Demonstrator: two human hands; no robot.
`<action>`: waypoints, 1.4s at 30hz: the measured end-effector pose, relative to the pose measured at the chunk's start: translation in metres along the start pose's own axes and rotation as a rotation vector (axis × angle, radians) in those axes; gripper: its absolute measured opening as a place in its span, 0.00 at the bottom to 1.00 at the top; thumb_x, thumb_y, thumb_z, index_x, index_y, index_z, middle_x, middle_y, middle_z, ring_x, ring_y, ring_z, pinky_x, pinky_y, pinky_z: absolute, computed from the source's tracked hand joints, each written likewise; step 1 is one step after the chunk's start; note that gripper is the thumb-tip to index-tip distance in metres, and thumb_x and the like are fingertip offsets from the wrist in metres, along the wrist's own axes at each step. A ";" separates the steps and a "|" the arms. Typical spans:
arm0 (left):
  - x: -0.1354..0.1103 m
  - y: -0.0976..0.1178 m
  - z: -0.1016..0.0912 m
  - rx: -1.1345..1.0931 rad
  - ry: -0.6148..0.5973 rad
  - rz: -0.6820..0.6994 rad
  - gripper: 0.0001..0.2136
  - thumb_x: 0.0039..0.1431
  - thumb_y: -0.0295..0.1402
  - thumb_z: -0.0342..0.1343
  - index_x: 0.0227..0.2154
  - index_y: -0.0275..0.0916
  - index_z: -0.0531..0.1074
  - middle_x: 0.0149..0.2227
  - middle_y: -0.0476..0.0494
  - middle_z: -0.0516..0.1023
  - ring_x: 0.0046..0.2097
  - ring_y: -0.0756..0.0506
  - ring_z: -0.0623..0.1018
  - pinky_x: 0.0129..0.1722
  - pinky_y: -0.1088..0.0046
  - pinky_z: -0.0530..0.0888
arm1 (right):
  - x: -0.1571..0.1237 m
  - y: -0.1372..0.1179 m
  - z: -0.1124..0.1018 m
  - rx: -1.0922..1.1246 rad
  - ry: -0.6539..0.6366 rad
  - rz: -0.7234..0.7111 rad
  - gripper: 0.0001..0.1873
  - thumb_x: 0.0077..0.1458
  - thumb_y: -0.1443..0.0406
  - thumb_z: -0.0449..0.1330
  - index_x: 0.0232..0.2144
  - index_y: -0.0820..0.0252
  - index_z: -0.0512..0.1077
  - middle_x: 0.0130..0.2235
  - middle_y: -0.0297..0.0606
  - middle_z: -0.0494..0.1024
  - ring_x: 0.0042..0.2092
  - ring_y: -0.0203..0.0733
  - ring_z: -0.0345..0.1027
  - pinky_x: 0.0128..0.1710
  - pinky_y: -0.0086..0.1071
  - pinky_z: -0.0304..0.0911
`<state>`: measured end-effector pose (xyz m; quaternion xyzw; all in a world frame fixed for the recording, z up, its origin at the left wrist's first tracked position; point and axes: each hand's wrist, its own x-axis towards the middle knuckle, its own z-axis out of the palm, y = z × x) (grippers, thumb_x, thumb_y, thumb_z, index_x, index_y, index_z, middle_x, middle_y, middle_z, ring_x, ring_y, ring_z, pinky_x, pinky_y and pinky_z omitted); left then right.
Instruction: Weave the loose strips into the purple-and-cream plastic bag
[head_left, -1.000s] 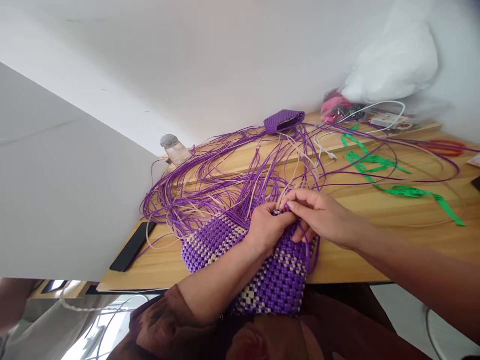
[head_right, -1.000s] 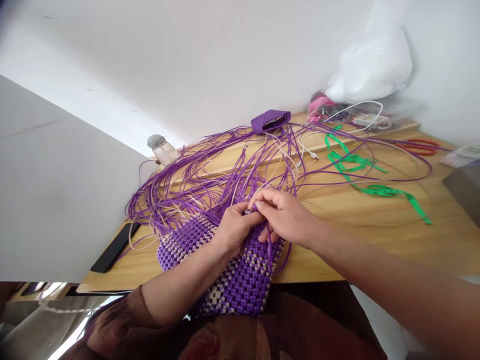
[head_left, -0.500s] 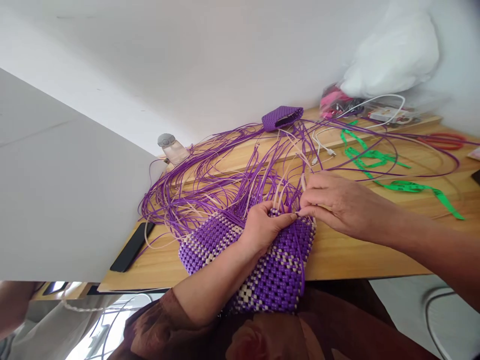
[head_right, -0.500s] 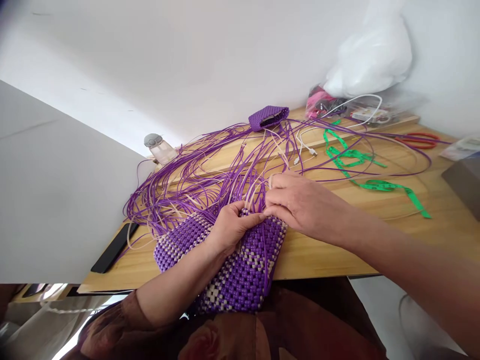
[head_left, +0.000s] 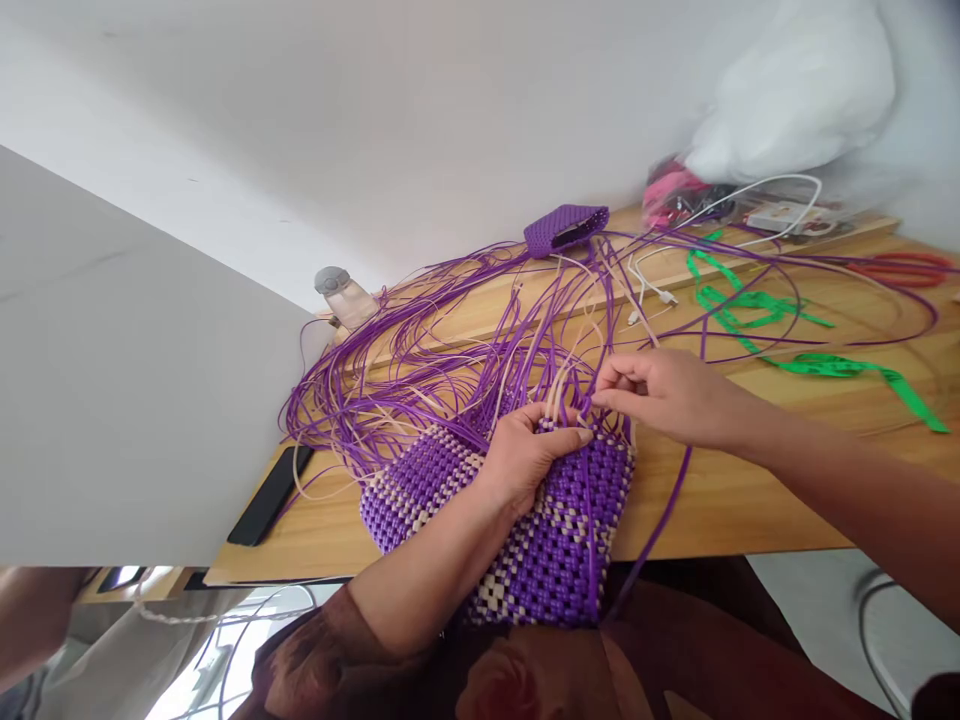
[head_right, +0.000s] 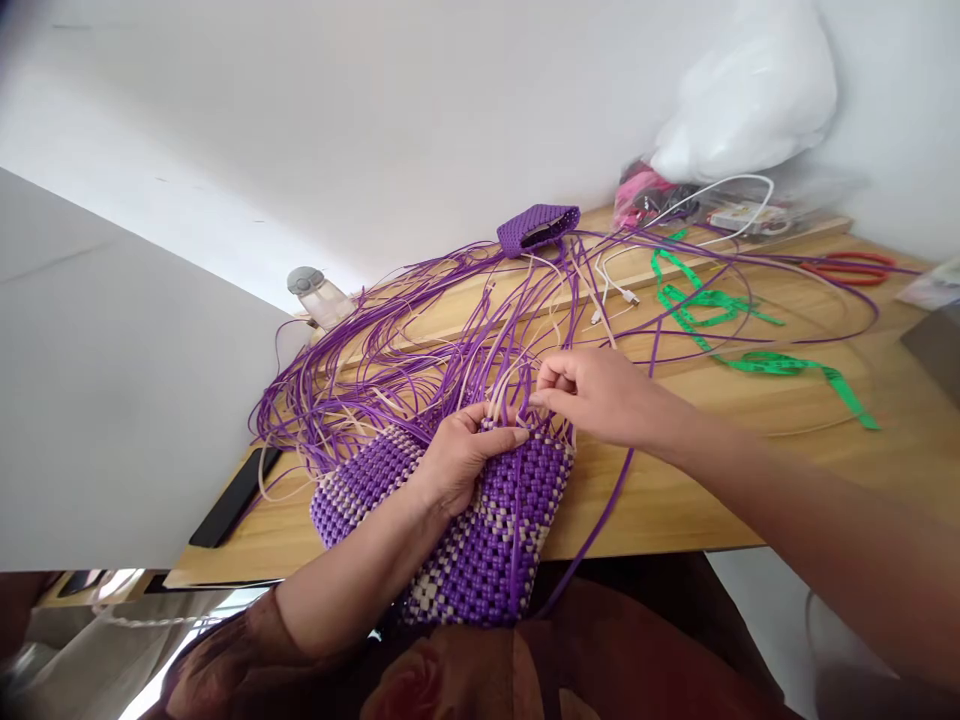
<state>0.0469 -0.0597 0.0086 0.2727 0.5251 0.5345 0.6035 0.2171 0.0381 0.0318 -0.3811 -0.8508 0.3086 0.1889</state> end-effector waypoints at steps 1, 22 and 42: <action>0.001 0.001 0.000 -0.012 0.007 0.005 0.19 0.33 0.29 0.74 0.31 0.35 0.76 0.26 0.49 0.78 0.27 0.52 0.75 0.34 0.75 0.72 | -0.008 -0.003 -0.001 -0.028 0.004 0.004 0.13 0.55 0.55 0.58 0.26 0.57 0.72 0.20 0.29 0.69 0.23 0.35 0.60 0.26 0.31 0.51; 0.023 0.014 0.001 0.908 -0.084 0.326 0.12 0.54 0.38 0.60 0.21 0.37 0.71 0.21 0.52 0.65 0.27 0.51 0.63 0.29 0.73 0.58 | -0.052 0.005 0.054 0.552 0.024 0.135 0.16 0.64 0.54 0.53 0.28 0.56 0.65 0.26 0.31 0.65 0.30 0.37 0.62 0.29 0.31 0.60; 0.030 -0.008 -0.008 0.604 -0.031 0.114 0.15 0.46 0.43 0.65 0.21 0.36 0.72 0.21 0.51 0.69 0.25 0.52 0.63 0.26 0.74 0.58 | -0.062 0.009 0.055 0.710 0.002 -0.048 0.18 0.63 0.57 0.55 0.23 0.58 0.65 0.41 0.40 0.77 0.44 0.44 0.69 0.44 0.37 0.65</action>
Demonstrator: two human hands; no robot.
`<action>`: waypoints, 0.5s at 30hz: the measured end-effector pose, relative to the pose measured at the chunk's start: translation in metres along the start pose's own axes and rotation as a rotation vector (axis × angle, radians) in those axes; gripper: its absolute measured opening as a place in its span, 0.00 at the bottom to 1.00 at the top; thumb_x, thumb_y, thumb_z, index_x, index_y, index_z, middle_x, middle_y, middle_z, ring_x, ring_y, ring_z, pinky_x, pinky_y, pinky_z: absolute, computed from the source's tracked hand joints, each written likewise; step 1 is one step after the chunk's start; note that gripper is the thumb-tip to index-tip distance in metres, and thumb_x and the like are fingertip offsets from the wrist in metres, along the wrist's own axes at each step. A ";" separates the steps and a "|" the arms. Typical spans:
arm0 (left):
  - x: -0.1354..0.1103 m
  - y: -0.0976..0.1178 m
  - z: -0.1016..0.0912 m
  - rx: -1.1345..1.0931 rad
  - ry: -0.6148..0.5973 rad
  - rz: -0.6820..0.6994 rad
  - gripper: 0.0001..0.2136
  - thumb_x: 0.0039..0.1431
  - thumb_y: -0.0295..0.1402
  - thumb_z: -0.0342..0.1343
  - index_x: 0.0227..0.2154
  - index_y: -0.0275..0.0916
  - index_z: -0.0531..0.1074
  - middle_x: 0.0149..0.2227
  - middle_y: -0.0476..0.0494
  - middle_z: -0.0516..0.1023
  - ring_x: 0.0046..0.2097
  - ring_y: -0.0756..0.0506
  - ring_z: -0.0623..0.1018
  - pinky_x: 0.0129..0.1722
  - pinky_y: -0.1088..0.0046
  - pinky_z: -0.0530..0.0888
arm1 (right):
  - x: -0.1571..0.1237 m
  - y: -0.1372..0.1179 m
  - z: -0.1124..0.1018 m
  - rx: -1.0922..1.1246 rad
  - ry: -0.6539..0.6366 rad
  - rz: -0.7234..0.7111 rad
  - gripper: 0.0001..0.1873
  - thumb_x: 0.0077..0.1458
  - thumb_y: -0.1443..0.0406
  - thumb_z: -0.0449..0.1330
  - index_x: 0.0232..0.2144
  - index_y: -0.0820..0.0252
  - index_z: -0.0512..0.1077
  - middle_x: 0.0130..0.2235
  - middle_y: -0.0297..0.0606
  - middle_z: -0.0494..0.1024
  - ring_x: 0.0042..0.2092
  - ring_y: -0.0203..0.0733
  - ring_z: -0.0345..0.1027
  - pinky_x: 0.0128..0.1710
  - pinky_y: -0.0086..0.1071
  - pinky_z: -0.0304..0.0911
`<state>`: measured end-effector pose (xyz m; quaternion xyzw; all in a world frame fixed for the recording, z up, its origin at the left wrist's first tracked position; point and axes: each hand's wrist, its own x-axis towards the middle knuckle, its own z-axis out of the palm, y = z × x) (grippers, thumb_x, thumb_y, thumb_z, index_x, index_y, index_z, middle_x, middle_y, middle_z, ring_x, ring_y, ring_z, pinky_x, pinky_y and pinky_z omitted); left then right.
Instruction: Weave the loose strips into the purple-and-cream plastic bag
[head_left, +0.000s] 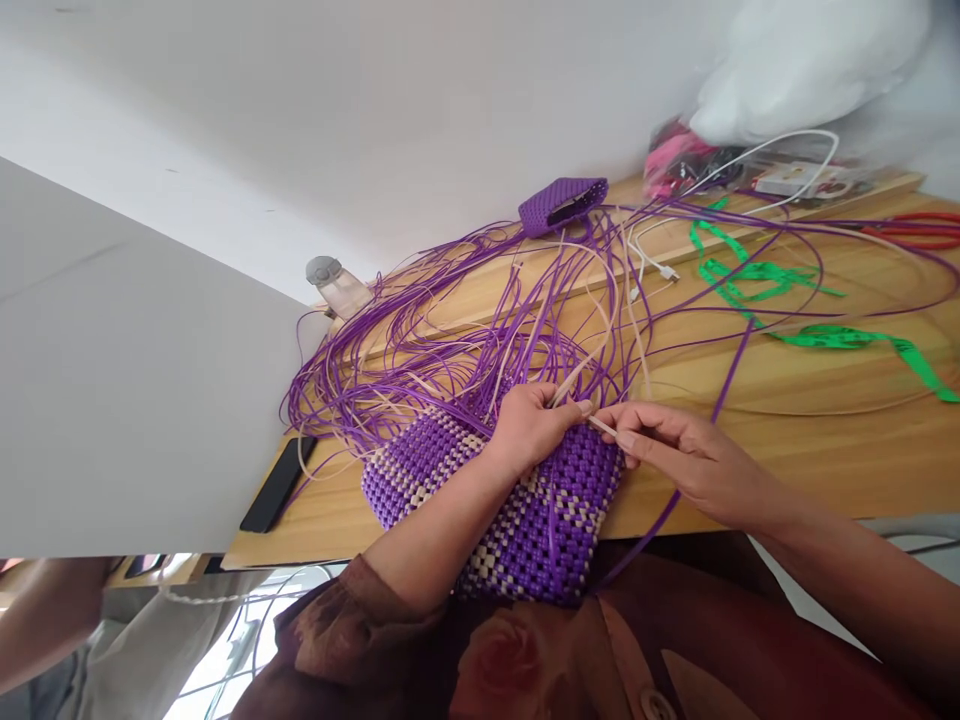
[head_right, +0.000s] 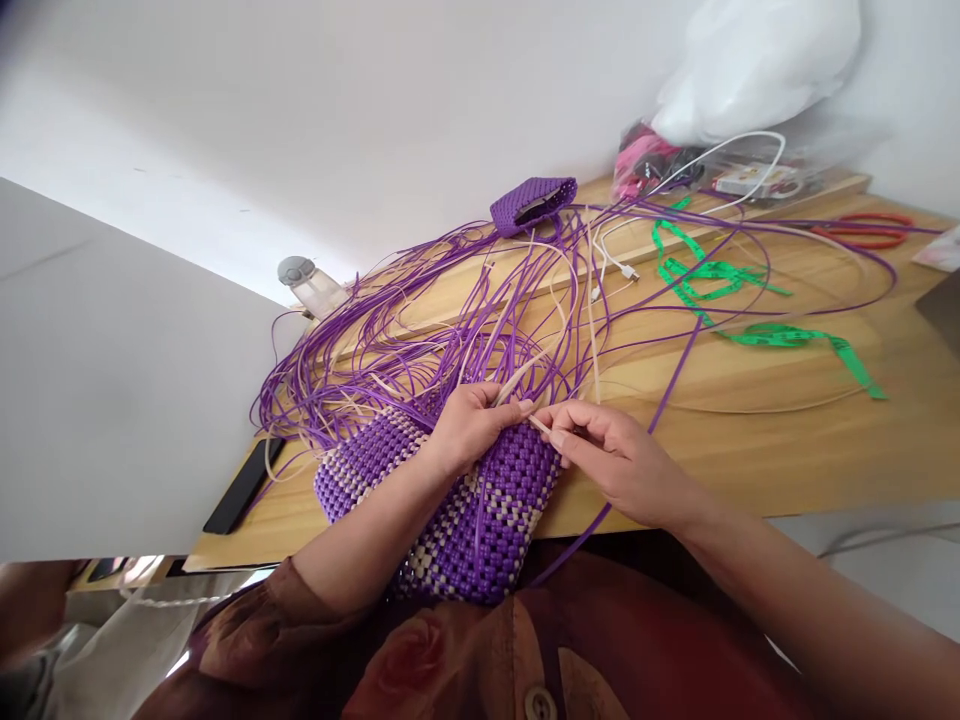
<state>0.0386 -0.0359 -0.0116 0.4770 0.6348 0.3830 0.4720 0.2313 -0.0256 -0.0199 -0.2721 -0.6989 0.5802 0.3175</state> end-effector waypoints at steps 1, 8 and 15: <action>0.001 -0.001 0.000 0.009 -0.009 -0.003 0.14 0.46 0.43 0.64 0.21 0.37 0.72 0.20 0.52 0.67 0.24 0.52 0.62 0.26 0.74 0.57 | -0.001 0.001 -0.002 -0.045 -0.002 -0.008 0.18 0.64 0.57 0.54 0.24 0.58 0.65 0.41 0.41 0.77 0.44 0.44 0.70 0.44 0.37 0.66; -0.003 0.005 0.003 -0.129 -0.039 -0.054 0.14 0.42 0.41 0.65 0.18 0.37 0.70 0.18 0.53 0.64 0.22 0.54 0.59 0.24 0.74 0.54 | -0.007 -0.017 0.010 -0.866 0.229 -0.472 0.12 0.59 0.64 0.61 0.46 0.56 0.74 0.51 0.46 0.74 0.55 0.55 0.65 0.56 0.50 0.58; -0.010 0.010 0.000 -0.296 -0.099 -0.147 0.16 0.37 0.41 0.69 0.18 0.36 0.70 0.18 0.53 0.66 0.21 0.54 0.61 0.22 0.75 0.57 | 0.000 -0.043 0.046 -1.075 -0.194 -0.634 0.06 0.55 0.71 0.59 0.33 0.57 0.75 0.38 0.41 0.76 0.47 0.52 0.66 0.52 0.49 0.60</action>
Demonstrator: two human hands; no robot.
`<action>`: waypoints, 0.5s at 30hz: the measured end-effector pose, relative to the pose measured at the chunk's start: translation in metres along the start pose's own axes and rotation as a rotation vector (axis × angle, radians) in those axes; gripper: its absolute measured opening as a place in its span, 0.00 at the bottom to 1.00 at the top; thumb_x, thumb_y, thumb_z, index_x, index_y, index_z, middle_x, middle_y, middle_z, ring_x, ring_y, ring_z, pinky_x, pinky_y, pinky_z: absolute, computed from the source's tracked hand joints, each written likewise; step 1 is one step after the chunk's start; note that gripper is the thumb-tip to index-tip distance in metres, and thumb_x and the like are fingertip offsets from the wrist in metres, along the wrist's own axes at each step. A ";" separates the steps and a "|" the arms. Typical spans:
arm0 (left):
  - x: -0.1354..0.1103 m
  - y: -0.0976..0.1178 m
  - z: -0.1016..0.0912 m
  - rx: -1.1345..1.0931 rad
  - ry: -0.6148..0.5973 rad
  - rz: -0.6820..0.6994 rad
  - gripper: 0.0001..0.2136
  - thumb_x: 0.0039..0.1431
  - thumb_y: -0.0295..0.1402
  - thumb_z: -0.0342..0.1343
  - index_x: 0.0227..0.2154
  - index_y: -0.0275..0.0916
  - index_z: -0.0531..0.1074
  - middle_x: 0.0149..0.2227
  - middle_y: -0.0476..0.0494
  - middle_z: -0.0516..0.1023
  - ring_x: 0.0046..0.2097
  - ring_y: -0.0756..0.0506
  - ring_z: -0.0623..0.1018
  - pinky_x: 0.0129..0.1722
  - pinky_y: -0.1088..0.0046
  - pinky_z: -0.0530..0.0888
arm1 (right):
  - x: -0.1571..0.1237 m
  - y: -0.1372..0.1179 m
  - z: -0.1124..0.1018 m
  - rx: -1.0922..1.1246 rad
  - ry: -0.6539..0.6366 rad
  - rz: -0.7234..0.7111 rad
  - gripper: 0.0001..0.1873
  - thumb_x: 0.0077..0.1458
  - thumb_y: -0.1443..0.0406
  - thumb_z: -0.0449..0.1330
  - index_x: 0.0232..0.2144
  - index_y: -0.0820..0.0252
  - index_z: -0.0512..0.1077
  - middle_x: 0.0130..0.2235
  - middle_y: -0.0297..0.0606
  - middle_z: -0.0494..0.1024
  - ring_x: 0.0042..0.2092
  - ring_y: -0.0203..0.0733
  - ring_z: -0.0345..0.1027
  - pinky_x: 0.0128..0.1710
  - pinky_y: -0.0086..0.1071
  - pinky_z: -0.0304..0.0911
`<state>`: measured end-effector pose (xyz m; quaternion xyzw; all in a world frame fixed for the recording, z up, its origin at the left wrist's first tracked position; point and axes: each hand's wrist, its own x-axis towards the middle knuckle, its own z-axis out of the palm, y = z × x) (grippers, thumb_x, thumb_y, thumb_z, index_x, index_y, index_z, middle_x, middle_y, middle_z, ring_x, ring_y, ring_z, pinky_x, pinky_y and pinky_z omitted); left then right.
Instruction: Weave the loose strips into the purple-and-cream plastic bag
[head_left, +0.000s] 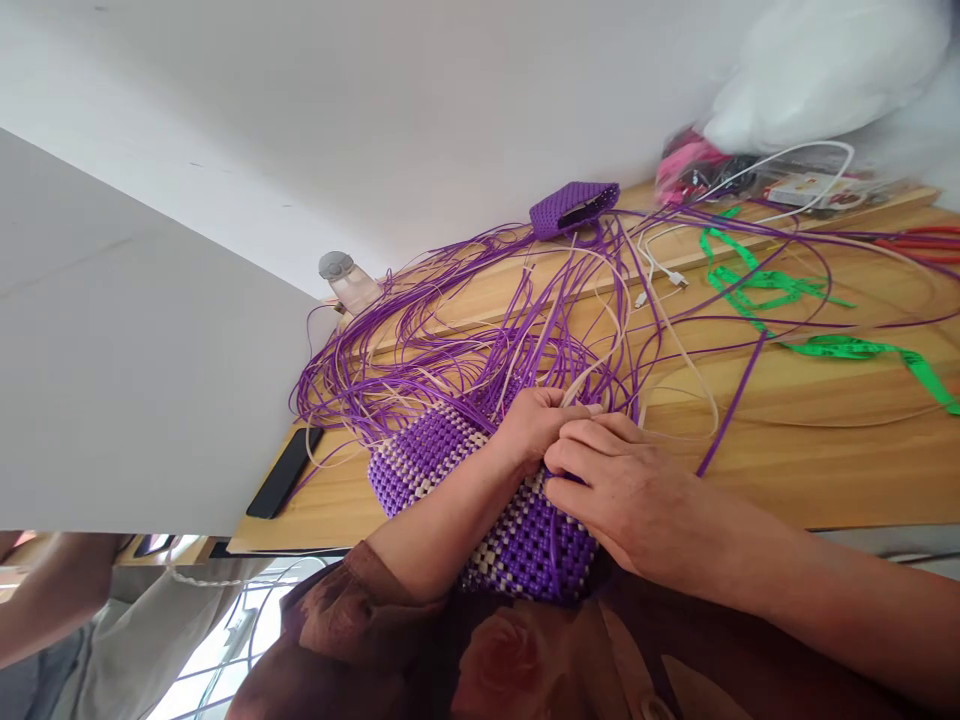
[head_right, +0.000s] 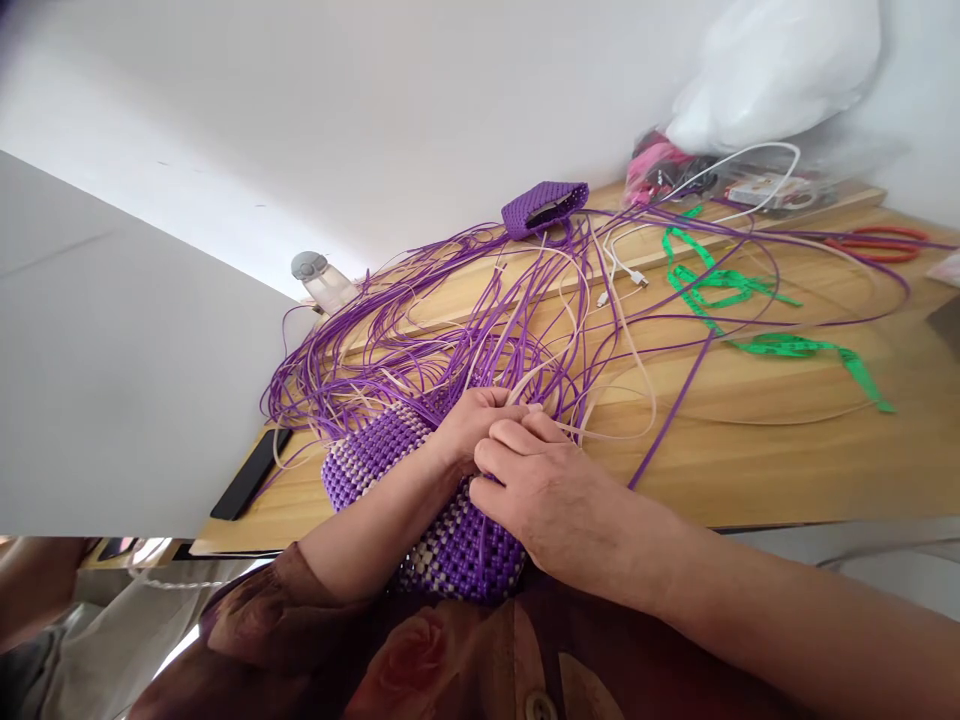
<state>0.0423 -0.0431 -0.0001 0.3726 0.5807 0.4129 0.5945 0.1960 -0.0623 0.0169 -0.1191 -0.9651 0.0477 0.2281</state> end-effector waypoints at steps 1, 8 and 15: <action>0.000 -0.001 -0.001 -0.007 0.003 0.006 0.16 0.37 0.41 0.69 0.18 0.36 0.70 0.18 0.53 0.67 0.22 0.54 0.62 0.23 0.75 0.57 | 0.001 0.002 -0.001 0.018 0.022 -0.009 0.06 0.57 0.71 0.58 0.32 0.57 0.74 0.37 0.41 0.76 0.45 0.51 0.67 0.51 0.48 0.61; 0.005 -0.007 0.003 -0.072 0.046 0.006 0.16 0.32 0.39 0.73 0.19 0.35 0.75 0.20 0.50 0.73 0.24 0.53 0.67 0.26 0.75 0.62 | -0.003 0.053 -0.003 0.669 0.348 0.681 0.04 0.59 0.62 0.58 0.36 0.56 0.68 0.31 0.36 0.78 0.32 0.40 0.72 0.32 0.34 0.67; 0.002 -0.005 0.003 -0.209 0.031 -0.058 0.20 0.33 0.44 0.74 0.24 0.33 0.77 0.22 0.47 0.76 0.24 0.51 0.70 0.29 0.73 0.66 | -0.002 0.082 0.014 1.162 0.257 1.000 0.12 0.46 0.60 0.67 0.30 0.58 0.69 0.24 0.32 0.75 0.26 0.35 0.68 0.26 0.30 0.64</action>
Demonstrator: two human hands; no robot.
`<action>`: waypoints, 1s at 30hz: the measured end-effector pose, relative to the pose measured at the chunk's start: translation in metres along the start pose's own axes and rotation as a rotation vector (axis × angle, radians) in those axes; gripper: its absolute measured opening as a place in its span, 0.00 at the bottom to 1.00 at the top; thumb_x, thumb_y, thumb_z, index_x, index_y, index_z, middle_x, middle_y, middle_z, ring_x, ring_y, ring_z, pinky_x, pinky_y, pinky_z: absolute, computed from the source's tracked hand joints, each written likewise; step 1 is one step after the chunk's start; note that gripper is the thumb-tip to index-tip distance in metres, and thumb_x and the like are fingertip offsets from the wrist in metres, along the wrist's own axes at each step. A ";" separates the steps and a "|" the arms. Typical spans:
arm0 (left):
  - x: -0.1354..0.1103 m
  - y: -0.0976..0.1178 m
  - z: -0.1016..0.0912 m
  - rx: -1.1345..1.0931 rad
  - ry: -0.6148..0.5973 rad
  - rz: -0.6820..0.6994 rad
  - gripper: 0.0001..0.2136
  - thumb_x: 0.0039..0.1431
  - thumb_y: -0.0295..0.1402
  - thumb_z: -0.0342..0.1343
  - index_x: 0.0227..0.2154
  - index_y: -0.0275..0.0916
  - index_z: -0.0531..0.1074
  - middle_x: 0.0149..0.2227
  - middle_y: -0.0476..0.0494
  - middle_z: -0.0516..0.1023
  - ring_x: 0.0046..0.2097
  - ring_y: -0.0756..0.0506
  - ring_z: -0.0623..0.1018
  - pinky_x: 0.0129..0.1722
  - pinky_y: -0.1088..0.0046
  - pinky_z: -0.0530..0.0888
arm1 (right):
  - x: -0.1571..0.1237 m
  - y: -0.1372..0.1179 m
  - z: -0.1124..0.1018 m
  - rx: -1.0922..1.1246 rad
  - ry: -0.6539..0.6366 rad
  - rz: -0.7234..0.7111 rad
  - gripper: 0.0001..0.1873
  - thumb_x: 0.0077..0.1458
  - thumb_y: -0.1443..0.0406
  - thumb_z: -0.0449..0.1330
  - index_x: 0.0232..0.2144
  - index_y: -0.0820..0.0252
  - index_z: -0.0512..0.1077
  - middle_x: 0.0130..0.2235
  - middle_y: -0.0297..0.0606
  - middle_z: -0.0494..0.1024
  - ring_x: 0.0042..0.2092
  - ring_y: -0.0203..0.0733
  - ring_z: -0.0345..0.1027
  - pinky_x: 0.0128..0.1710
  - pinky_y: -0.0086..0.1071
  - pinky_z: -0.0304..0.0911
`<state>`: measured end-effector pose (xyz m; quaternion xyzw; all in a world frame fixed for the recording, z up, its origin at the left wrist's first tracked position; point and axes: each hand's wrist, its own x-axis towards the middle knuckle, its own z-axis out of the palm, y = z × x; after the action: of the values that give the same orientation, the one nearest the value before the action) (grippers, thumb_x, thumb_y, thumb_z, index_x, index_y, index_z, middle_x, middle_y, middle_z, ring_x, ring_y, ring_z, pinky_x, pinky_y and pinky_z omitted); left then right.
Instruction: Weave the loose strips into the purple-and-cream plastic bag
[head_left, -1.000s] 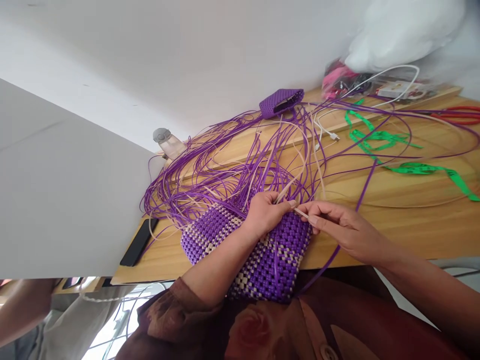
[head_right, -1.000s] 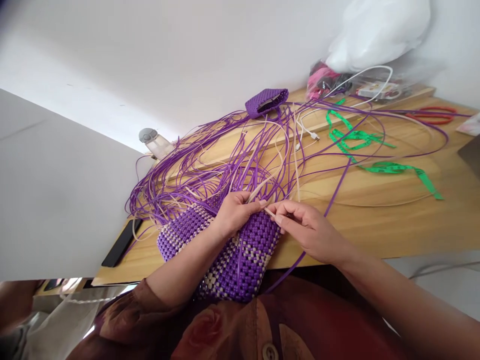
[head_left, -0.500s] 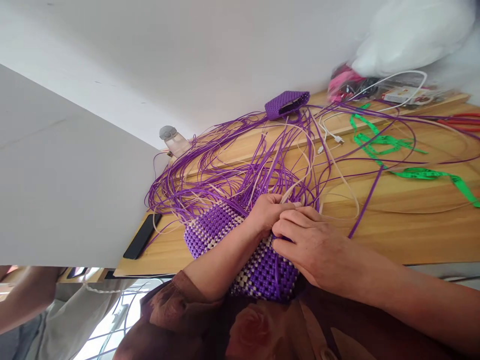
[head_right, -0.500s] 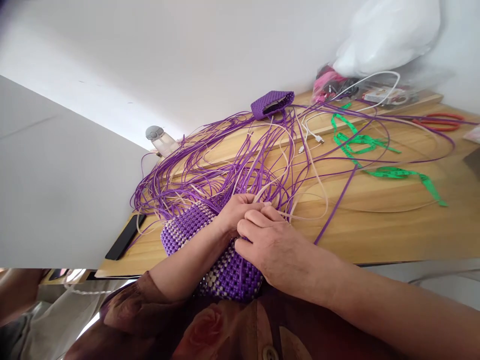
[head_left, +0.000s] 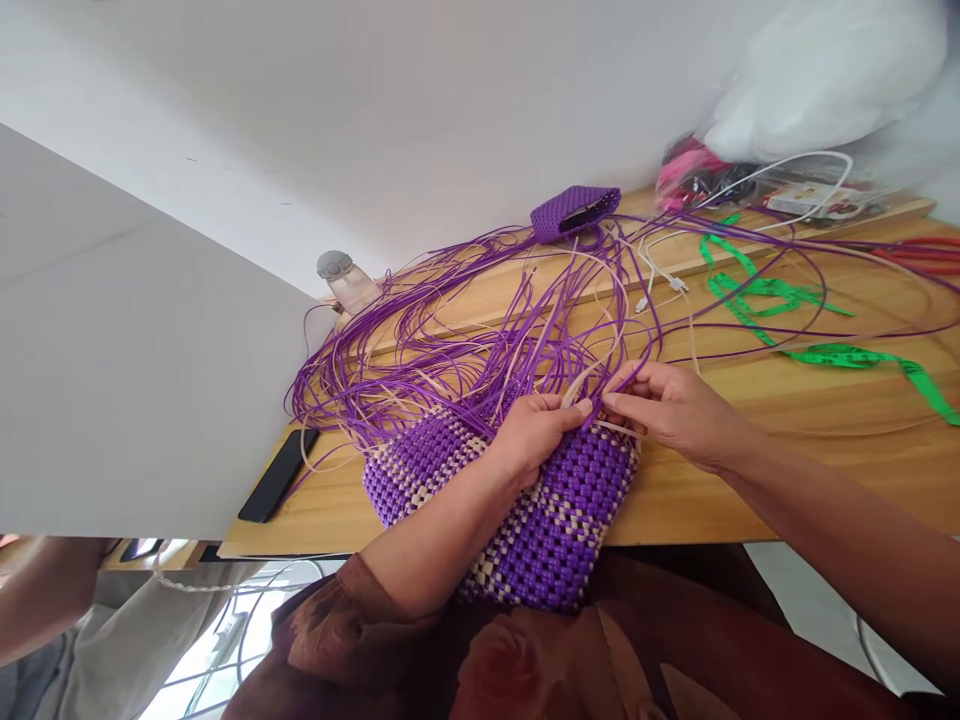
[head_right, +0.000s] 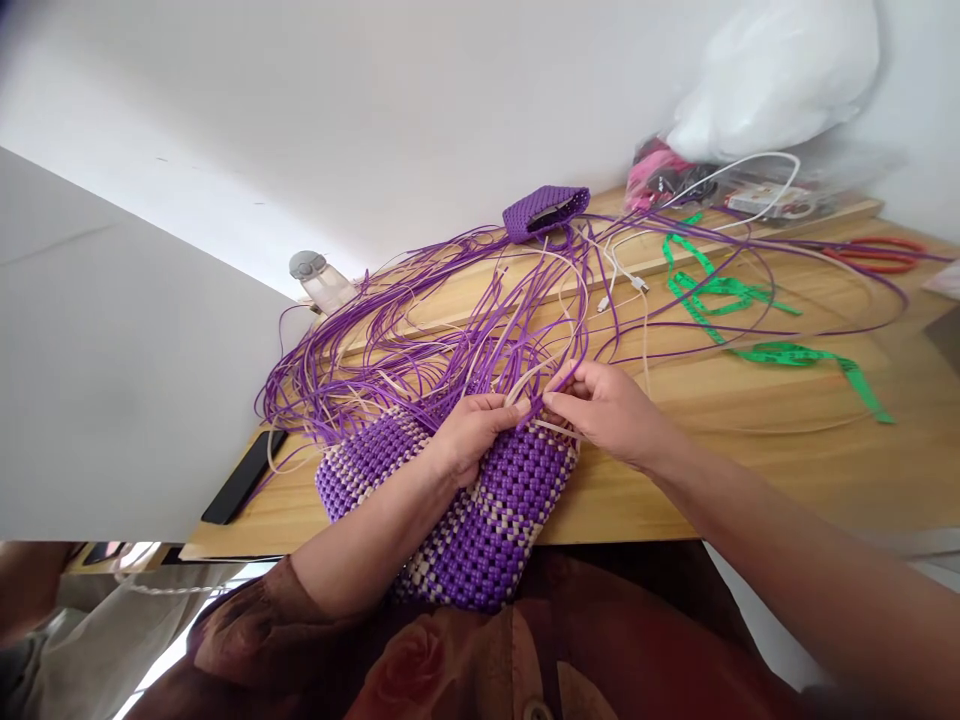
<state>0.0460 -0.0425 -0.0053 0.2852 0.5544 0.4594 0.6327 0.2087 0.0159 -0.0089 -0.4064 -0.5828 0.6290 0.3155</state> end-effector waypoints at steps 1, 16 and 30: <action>-0.001 0.001 0.000 -0.006 -0.001 -0.001 0.20 0.34 0.45 0.73 0.24 0.33 0.77 0.23 0.46 0.77 0.24 0.51 0.71 0.29 0.73 0.66 | 0.000 0.002 0.001 -0.002 -0.007 0.001 0.12 0.45 0.60 0.68 0.30 0.58 0.69 0.25 0.32 0.76 0.27 0.36 0.68 0.26 0.30 0.65; -0.009 0.005 0.000 0.023 -0.028 -0.007 0.11 0.35 0.32 0.69 0.23 0.34 0.76 0.22 0.49 0.76 0.24 0.52 0.70 0.31 0.73 0.64 | 0.003 -0.007 -0.009 -0.012 0.136 0.073 0.15 0.51 0.58 0.68 0.24 0.60 0.69 0.24 0.34 0.75 0.21 0.31 0.67 0.15 0.22 0.58; -0.011 0.005 0.000 -0.066 -0.054 -0.016 0.14 0.35 0.37 0.72 0.23 0.33 0.77 0.23 0.46 0.77 0.26 0.50 0.73 0.33 0.71 0.66 | -0.006 0.003 0.006 -0.153 0.050 -0.057 0.18 0.43 0.54 0.70 0.30 0.60 0.72 0.24 0.33 0.76 0.25 0.34 0.66 0.22 0.27 0.59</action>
<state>0.0447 -0.0498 0.0040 0.2718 0.5240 0.4646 0.6601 0.2061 0.0074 -0.0109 -0.4282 -0.6324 0.5629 0.3160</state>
